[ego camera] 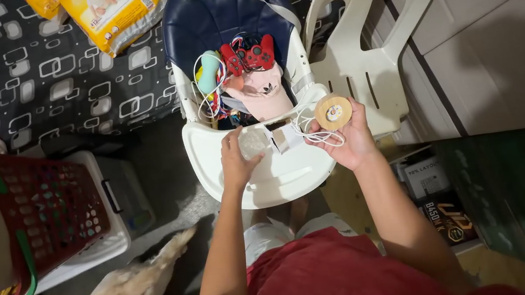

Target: Untangling a black USB cable, coiling it, and preparing it for storage.

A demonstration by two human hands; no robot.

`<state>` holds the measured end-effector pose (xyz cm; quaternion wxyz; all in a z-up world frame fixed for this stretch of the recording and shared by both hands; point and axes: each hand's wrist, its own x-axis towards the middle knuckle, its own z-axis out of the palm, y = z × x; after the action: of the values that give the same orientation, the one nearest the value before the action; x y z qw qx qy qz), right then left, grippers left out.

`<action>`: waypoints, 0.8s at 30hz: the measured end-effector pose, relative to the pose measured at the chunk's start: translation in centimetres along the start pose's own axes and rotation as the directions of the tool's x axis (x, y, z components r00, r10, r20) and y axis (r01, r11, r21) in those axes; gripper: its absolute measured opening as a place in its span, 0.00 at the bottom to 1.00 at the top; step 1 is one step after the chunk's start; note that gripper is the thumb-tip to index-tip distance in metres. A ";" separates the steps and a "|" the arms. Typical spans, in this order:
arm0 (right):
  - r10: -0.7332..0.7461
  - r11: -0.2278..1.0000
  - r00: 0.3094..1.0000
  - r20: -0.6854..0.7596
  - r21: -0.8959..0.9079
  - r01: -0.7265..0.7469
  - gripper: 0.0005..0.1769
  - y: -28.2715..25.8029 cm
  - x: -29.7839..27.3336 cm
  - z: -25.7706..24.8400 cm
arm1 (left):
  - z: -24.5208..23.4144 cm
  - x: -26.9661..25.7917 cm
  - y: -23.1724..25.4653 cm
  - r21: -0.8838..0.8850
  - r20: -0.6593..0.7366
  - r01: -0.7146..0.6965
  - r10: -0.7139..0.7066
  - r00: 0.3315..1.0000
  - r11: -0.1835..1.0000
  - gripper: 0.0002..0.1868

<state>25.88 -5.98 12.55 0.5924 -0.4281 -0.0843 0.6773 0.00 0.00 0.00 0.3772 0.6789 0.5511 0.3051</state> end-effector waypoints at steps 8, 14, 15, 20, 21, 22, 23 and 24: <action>0.013 0.999 0.999 0.045 0.038 -0.015 0.35 0.8 0.5 0.3 | -1.8 0.2 1.0 -0.025 0.010 0.001 -0.001 1.000 1.000 0.50; -0.015 0.998 0.998 0.060 0.062 0.011 0.35 1.2 0.9 1.2 | -2.6 0.7 4.5 -0.155 -0.113 -0.248 0.233 0.966 0.956 0.39; -0.026 0.998 0.998 0.063 0.064 0.022 0.35 1.1 0.9 1.4 | -2.4 0.8 5.1 -0.248 -0.145 -0.307 0.278 0.950 0.919 0.33; -0.074 0.995 0.989 0.127 0.079 0.065 0.35 1.4 0.7 2.0 | -0.4 0.8 9.4 -0.597 0.223 -0.014 0.183 0.958 0.802 0.35; -0.081 0.995 0.988 0.133 0.076 0.071 0.35 1.3 0.5 2.3 | 0.6 0.8 9.3 -0.649 0.341 0.103 0.167 0.925 0.754 0.33; -0.090 0.994 0.987 0.130 0.079 0.080 0.35 1.4 0.5 2.1 | 1.0 0.7 9.9 -0.649 0.346 0.100 0.175 0.922 0.754 0.33; -0.109 0.993 0.988 0.113 0.059 0.103 0.35 1.6 0.6 1.8 | 1.5 0.6 10.5 -0.684 0.355 0.156 0.138 0.925 0.712 0.32; -0.129 0.991 0.987 0.097 0.039 0.126 0.35 1.8 0.6 1.5 | 2.0 0.4 11.1 -0.715 0.367 0.211 0.100 0.925 0.666 0.31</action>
<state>23.61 -5.35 12.10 0.6364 -0.3781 -0.1298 0.6597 7.52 -1.17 8.39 0.7282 0.4933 0.3164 0.3553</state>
